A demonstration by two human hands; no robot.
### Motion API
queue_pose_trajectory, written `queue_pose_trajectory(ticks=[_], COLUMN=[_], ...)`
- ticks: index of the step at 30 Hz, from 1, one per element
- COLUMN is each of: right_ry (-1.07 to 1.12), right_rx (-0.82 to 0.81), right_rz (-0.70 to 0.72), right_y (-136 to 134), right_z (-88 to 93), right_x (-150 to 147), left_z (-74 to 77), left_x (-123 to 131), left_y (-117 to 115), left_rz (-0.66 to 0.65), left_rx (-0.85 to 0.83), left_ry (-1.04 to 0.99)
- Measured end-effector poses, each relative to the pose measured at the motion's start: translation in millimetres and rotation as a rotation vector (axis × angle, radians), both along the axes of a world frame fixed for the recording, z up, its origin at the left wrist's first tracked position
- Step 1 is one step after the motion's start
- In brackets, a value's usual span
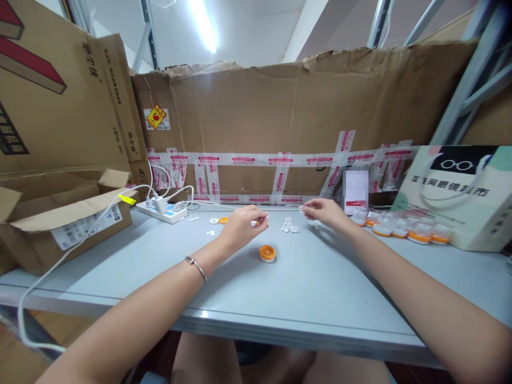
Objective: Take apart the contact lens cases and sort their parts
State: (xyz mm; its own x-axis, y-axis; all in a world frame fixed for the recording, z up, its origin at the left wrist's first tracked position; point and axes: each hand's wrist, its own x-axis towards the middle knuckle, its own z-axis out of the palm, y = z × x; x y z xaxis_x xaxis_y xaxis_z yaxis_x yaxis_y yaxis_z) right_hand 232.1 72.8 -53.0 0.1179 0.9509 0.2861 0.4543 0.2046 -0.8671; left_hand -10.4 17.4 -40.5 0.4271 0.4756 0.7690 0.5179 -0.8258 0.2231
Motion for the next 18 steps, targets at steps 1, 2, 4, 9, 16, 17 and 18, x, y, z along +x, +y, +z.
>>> queue_pose_trajectory(ticks=[1, 2, 4, 9, 16, 17, 18], right_ry=[-0.031, -0.063, -0.133, -0.19, -0.235, -0.236, -0.228], right_rx=[-0.03, -0.055, -0.079, -0.09, -0.073, -0.049, -0.022], right_rz=[0.007, 0.023, 0.053, 0.057, 0.025, 0.014, 0.013], right_y=[2.1, 3.3, 4.3, 8.4, 5.5, 1.6, -3.3], right_z=[-3.1, -6.3, -12.1, -22.3, -16.2, -11.9, -7.0], right_x=[1.9, 1.8, -2.1, -10.9, -11.8, -13.8, -17.0], left_z=[0.3, 0.7, 1.5, 2.2, 0.5, 0.4, 0.5], left_x=[-0.2, -0.4, -0.4, 0.5, -0.8, -1.1, -1.2], left_y=[-0.1, -0.2, 0.0, 0.5, 2.4, 2.8, 3.1], left_rz=[0.003, 0.005, 0.012, 0.027, 0.029, 0.03, 0.027], left_rx=[-0.01, -0.018, -0.026, -0.031, -0.027, -0.04, -0.057], left_ry=[0.007, 0.013, 0.016, 0.021, 0.014, 0.006, -0.003])
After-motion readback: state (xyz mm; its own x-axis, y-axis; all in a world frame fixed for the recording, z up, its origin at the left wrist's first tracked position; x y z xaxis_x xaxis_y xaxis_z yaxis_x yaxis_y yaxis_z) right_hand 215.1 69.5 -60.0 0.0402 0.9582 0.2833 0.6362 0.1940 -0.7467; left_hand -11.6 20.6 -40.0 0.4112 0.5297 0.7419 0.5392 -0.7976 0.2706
